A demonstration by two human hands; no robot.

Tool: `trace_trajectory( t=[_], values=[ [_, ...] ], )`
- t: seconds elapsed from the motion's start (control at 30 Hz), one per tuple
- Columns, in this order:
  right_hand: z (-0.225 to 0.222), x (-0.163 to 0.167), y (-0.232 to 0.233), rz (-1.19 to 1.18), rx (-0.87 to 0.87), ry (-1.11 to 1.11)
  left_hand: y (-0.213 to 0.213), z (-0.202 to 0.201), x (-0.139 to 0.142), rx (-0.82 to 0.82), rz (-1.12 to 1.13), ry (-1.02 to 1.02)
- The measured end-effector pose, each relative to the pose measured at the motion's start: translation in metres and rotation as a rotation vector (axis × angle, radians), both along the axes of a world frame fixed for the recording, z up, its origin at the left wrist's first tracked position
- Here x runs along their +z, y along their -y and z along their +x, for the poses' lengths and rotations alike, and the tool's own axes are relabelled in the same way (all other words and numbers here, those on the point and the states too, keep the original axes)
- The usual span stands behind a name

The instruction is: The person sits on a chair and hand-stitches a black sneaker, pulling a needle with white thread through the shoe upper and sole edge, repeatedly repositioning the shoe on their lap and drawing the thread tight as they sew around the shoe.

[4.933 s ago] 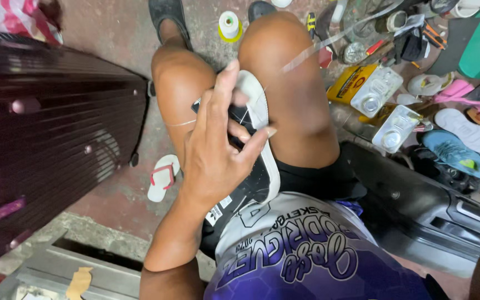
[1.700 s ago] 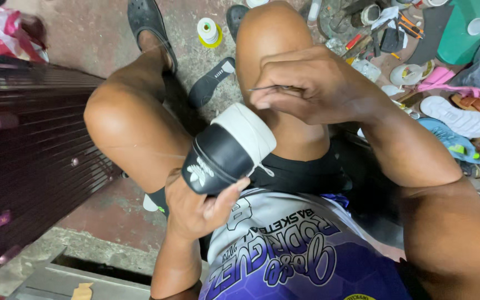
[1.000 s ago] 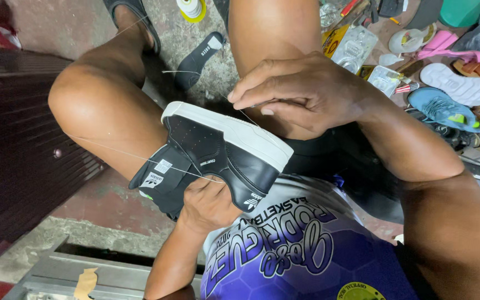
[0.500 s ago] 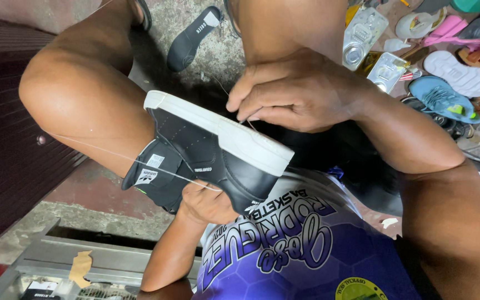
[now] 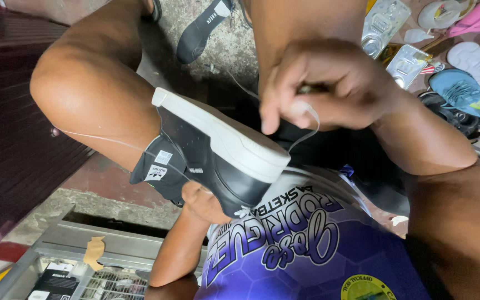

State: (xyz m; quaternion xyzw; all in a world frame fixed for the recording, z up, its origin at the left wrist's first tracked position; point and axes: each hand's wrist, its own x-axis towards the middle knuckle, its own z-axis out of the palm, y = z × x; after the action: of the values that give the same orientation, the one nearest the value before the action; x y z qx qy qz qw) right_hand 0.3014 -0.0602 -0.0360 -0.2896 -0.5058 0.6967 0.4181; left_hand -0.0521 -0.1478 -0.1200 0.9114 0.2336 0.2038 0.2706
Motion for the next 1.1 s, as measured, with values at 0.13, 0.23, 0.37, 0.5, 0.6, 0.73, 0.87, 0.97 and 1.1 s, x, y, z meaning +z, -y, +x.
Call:
trace_trajectory(
  t=[0.13, 0.23, 0.37, 0.5, 0.6, 0.73, 0.87, 0.97, 1.1],
  values=[
    [0.025, 0.003, 0.011, -0.122, -0.138, -0.352, -0.035, 0.028, 0.055, 0.116, 0.038, 0.048],
    [0.045, 0.018, 0.032, -0.164, -0.224, -0.219, -0.058, 0.048, 0.079, 0.154, 0.008, 0.066],
    [0.060, 0.037, 0.044, -0.114, -0.398, 0.664, -0.084, 0.066, 0.102, 0.175, -0.111, 0.128],
    [0.030, 0.044, 0.043, 0.211, -0.810, 1.181, -0.107, 0.079, 0.113, 0.185, -0.151, 0.145],
    [-0.015, 0.032, 0.037, 0.344, -0.649, 0.986, -0.119, 0.086, 0.117, 0.207, -0.241, 0.142],
    [-0.045, 0.006, 0.033, 0.261, -0.514, 0.954, -0.130, 0.089, 0.116, 0.174, -0.341, 0.117],
    [-0.024, -0.001, 0.038, 0.050, -0.369, 0.835, -0.144, 0.066, 0.112, 0.128, -0.411, 0.113],
    [-0.015, 0.001, 0.039, 0.033, -0.327, 0.736, -0.142, 0.045, 0.102, 0.303, -0.302, 0.065],
    [-0.020, 0.008, 0.030, 0.096, -0.352, 0.545, -0.141, 0.031, 0.090, 0.510, -0.324, 0.107]
  ],
)
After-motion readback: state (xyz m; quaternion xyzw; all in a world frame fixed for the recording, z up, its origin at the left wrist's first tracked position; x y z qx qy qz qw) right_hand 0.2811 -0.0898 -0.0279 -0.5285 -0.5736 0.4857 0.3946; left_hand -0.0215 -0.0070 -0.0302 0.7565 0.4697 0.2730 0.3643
